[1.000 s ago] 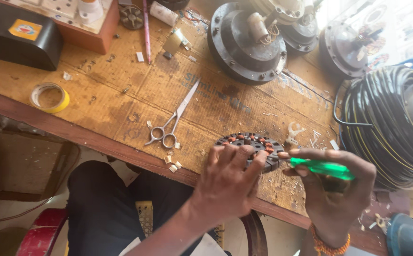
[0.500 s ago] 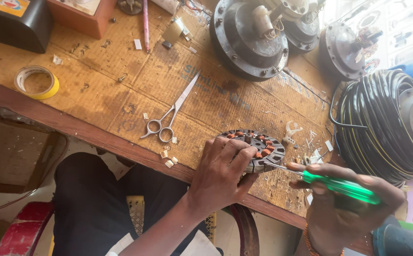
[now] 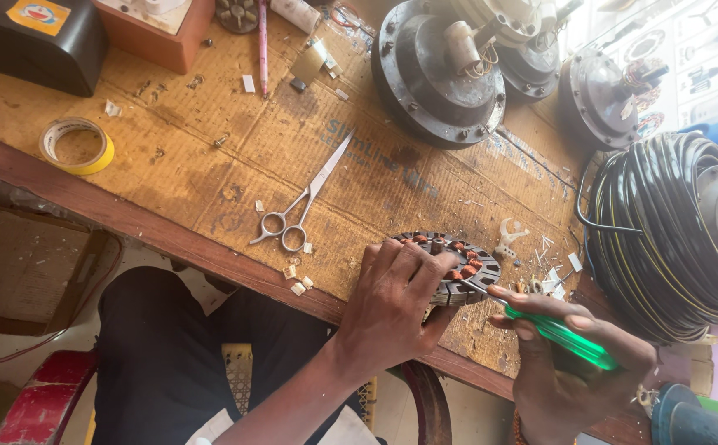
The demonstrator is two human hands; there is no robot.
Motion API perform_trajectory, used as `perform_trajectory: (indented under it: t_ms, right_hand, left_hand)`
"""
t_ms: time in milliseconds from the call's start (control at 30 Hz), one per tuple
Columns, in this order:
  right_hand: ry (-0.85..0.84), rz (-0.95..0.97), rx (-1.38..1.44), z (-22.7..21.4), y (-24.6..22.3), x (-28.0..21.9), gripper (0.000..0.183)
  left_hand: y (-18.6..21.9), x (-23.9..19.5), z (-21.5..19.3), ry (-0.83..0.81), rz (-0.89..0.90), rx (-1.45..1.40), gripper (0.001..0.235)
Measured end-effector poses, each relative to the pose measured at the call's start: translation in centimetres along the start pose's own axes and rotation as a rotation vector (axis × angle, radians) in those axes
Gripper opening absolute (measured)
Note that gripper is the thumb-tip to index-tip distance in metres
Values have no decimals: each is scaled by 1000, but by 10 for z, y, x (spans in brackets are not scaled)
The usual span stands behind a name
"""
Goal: The person inserts small white insulating pieces into slots on a circular stator core, using a green screwdriver to press them in and scissors to trim excess material. The person repeats this process for multiple slots around the stator.
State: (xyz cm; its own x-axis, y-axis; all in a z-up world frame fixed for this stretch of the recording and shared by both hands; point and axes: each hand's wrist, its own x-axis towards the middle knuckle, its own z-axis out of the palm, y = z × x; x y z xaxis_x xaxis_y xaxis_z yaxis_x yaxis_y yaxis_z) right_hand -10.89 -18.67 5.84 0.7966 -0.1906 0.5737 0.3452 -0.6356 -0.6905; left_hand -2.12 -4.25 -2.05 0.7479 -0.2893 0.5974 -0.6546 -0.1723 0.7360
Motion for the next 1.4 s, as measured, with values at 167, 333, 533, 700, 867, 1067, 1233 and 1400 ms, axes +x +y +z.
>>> perform_trajectory:
  t_ms: [167, 333, 533, 700, 867, 1067, 1233, 1400]
  right_hand:
    - [8, 46, -108, 11, 2, 4, 48]
    - [30, 179, -58, 11, -6, 11, 47]
    - [57, 297, 13, 13, -11, 16, 45]
    - [51, 211, 66, 16, -6, 9, 44]
    - [88, 248, 9, 23, -6, 1, 54]
    - [217, 15, 362, 9, 2, -4, 51]
    - [315, 35, 509, -43, 29, -20, 32]
    - [423, 162, 621, -67, 38, -33, 34]
  left_hand:
    - [1, 1, -1, 22, 21, -7, 46]
    - [-1, 0, -2, 22, 29, 0, 46]
    - [-3, 0, 1, 7, 45, 20, 45]
    - [-4, -4, 4, 50, 50, 6, 43]
    - [-4, -11, 4, 75, 33, 59, 43]
    - [-3, -4, -4, 93, 28, 36, 45]
    - [3, -4, -25, -83, 54, 166, 49]
    - [19, -2, -29, -158, 99, 385, 43]
